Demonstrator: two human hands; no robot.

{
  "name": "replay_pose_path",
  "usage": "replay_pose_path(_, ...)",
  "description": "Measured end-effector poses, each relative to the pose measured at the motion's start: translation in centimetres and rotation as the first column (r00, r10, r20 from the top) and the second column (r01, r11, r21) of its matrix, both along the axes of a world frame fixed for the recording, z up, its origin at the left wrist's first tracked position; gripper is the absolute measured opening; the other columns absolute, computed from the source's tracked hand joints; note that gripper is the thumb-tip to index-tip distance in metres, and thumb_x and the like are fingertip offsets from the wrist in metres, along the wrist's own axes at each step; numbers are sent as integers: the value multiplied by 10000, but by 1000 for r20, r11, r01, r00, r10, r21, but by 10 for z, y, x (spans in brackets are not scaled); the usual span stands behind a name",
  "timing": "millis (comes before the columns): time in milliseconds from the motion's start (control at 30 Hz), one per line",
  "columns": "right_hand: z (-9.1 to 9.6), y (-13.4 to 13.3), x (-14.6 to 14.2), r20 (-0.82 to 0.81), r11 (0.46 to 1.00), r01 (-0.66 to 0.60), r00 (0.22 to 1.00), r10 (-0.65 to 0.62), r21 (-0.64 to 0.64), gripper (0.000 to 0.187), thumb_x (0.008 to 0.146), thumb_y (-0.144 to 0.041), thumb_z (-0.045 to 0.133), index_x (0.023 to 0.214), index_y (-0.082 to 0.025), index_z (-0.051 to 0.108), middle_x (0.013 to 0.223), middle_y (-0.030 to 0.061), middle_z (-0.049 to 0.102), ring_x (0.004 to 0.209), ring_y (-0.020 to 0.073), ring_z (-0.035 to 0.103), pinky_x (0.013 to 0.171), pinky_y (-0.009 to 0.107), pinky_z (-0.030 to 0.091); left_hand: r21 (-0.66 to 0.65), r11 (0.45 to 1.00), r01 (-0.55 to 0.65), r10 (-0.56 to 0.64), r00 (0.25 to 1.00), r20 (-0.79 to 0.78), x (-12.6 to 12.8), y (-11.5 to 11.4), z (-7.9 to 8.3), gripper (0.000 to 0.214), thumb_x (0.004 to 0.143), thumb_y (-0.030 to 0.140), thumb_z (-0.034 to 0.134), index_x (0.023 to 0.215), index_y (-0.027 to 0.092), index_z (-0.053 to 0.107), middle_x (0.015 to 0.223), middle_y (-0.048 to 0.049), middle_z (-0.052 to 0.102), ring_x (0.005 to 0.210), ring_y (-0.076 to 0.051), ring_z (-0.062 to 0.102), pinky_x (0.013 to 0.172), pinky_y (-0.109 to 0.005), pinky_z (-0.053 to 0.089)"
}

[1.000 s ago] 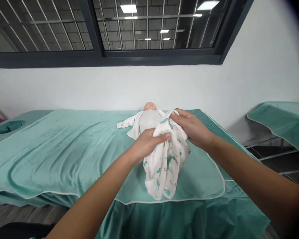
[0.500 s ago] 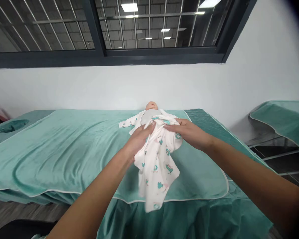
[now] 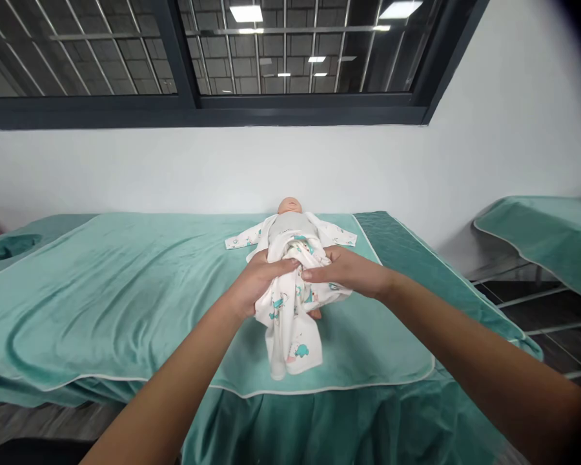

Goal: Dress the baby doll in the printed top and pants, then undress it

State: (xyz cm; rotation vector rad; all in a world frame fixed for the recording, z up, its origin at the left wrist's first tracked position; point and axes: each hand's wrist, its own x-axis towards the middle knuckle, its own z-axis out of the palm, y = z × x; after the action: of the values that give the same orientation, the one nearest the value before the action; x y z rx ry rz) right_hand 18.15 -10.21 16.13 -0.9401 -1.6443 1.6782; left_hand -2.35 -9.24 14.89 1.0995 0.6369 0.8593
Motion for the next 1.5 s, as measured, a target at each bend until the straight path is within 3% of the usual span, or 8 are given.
replay_pose_path(267, 2, 6, -6, -382, 952, 291, 873, -304, -94, 335, 817, -426, 701, 1037, -175, 709, 970, 72, 744, 890, 237, 687, 752, 326, 528, -34, 959, 282, -283, 940, -189, -7, -2, -4, 497, 632, 264, 869, 1087, 131, 719, 941, -105, 751, 824, -239, 698, 729, -323, 530)
replay_pose_path(433, 3, 1, -12, -423, 947, 267, 848, -319, -178, 376, 852, -454, 658, 1101, -174, 696, 897, 73, 743, 863, 245, 691, 760, 354, 551, -54, 996, 74, -72, 997, 37, 0, 2, -12, 525, 712, 310, 812, 1184, 128, 673, 955, -115, 758, 796, -250, 719, 741, -338, 550)
replay_pose_path(533, -7, -2, -10, -317, 977, 128, 932, -178, -171, 437, 835, -520, 688, 1081, -159, 709, 855, 82, 742, 785, 228, 691, 724, 348, 560, -100, 994, -34, 52, 980, 190, 8, 6, -13, 538, 773, 344, 757, 1251, 137, 623, 1004, -118, 756, 873, -271, 729, 847, -382, 558)
replay_pose_path(633, -16, -2, -8, -199, 983, -8, 980, -29, -186, 431, 756, -449, 799, 1058, -151, 719, 945, 87, 749, 830, 209, 700, 757, 315, 562, -169, 986, -3, 43, 971, 236, 15, 8, -12, 506, 827, 386, 695, 1263, 144, 606, 1007, -118, 755, 898, -275, 733, 880, -402, 560)
replay_pose_path(867, -21, 12, -6, -395, 968, 228, 884, -251, -105, 402, 799, -455, 753, 1087, -179, 709, 890, 70, 755, 800, 217, 703, 753, 329, 555, -198, 978, 71, -48, 991, 122, 22, 5, -22, 558, 802, 476, 710, 1235, 133, 631, 986, -137, 758, 887, -289, 734, 811, -380, 569)
replay_pose_path(1067, -24, 11, -6, -532, 968, 211, 808, -252, -139, 381, 837, -442, 713, 1124, -192, 689, 943, 60, 754, 861, 233, 704, 767, 337, 550, -142, 967, 209, -202, 977, 64, 8, 6, -41, 662, 672, 327, 850, 1255, 117, 616, 1000, -149, 758, 828, -286, 735, 671, -318, 567)
replay_pose_path(1300, -49, 15, -11, -510, 938, 276, 787, -347, -211, 457, 846, -451, 714, 1210, -182, 655, 989, 70, 749, 912, 234, 697, 778, 338, 553, -237, 970, 60, 22, 944, 329, 25, 19, -36, 549, 869, 389, 640, 1339, 124, 539, 1012, -126, 754, 887, -272, 736, 863, -394, 580)
replay_pose_path(1500, -69, 20, 0, -480, 926, 319, 792, -377, -201, 450, 816, -451, 742, 1168, -177, 690, 1020, 82, 754, 921, 242, 703, 811, 346, 551, -298, 951, 80, -56, 995, 88, 29, 20, -41, 573, 828, 478, 660, 1283, 136, 591, 888, -125, 755, 649, -258, 705, 589, -386, 573)
